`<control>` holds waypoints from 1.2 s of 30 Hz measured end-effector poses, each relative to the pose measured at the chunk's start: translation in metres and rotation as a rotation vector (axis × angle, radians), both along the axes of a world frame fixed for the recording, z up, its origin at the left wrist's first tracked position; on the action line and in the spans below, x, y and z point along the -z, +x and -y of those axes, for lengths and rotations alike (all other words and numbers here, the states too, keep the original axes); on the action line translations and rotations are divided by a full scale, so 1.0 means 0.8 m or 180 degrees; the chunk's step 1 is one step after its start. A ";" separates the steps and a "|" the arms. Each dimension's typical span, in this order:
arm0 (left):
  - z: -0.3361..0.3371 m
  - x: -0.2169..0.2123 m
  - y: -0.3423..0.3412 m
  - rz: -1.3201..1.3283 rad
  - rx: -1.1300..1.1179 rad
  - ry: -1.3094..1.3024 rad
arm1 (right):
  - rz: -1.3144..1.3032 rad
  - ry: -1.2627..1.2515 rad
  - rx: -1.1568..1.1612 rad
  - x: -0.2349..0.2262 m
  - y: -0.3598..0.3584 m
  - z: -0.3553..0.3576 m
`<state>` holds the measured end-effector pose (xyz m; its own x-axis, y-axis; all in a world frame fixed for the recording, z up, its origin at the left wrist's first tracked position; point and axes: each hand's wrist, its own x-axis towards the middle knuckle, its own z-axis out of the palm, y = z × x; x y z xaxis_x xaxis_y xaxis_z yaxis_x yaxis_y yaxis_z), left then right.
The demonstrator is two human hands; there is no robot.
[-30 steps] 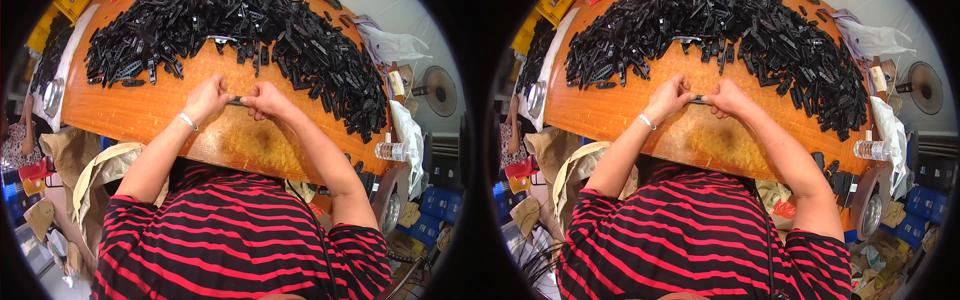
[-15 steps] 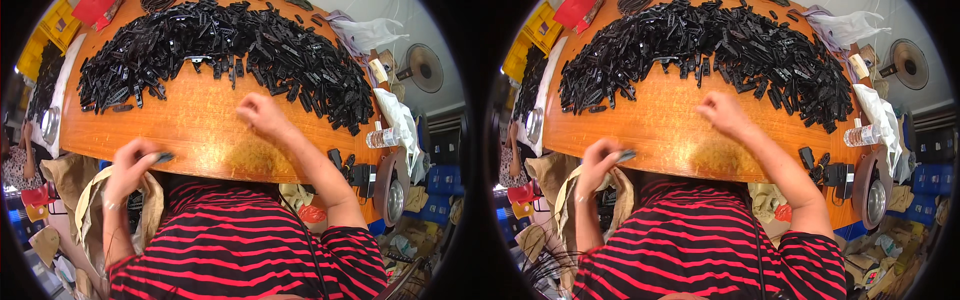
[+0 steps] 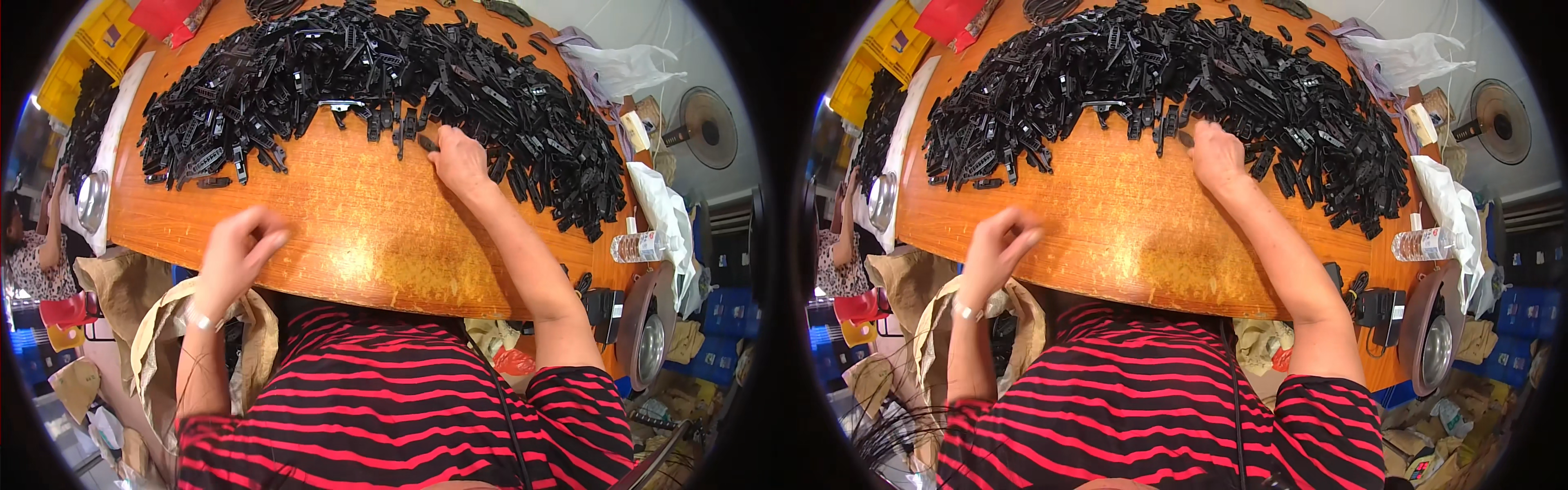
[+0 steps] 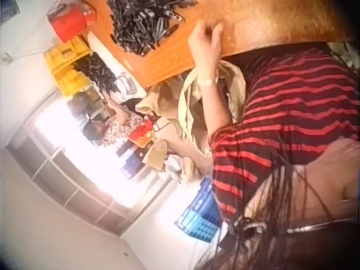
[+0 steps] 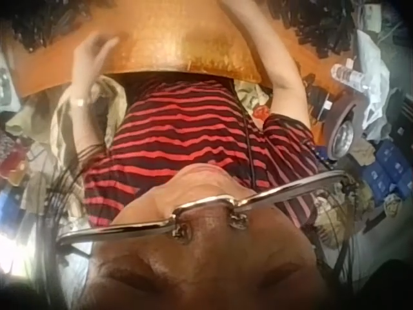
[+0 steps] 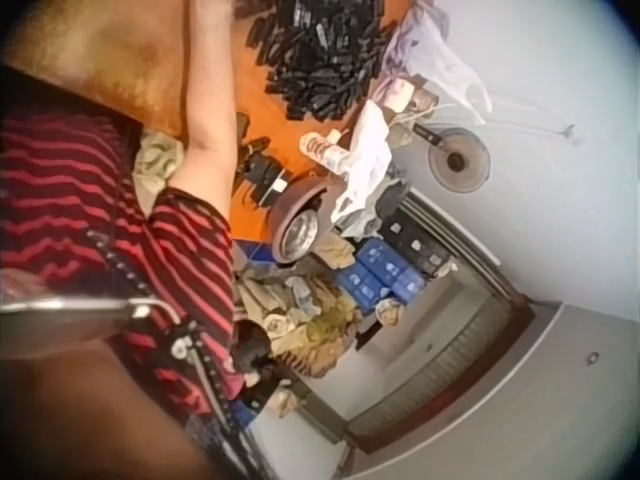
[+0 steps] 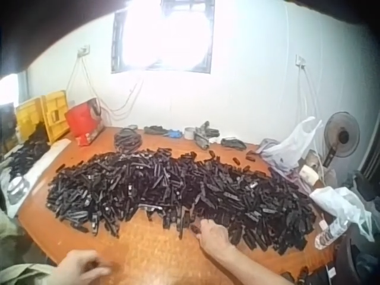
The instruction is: Assembling small black plastic components by snapping them together at a workbench.
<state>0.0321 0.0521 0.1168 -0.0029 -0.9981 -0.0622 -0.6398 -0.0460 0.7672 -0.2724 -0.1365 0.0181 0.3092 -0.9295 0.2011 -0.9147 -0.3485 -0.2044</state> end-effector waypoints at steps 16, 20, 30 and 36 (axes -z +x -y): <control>0.200 0.124 -0.138 0.0665 -0.0133 0.0098 | 0.1074 0.0067 -0.0983 0.007 0.037 -0.125; 0.168 0.133 -0.110 -0.1710 -0.0019 0.0562 | 0.1740 -0.0088 -0.0891 -0.002 0.042 -0.110; 0.117 0.099 -0.108 -0.1686 0.0558 0.0596 | 0.3590 0.2218 0.0078 -0.023 0.046 -0.090; 0.114 0.102 -0.090 -0.2399 -0.0159 0.0373 | 0.2643 0.2205 -0.0245 -0.031 0.019 -0.067</control>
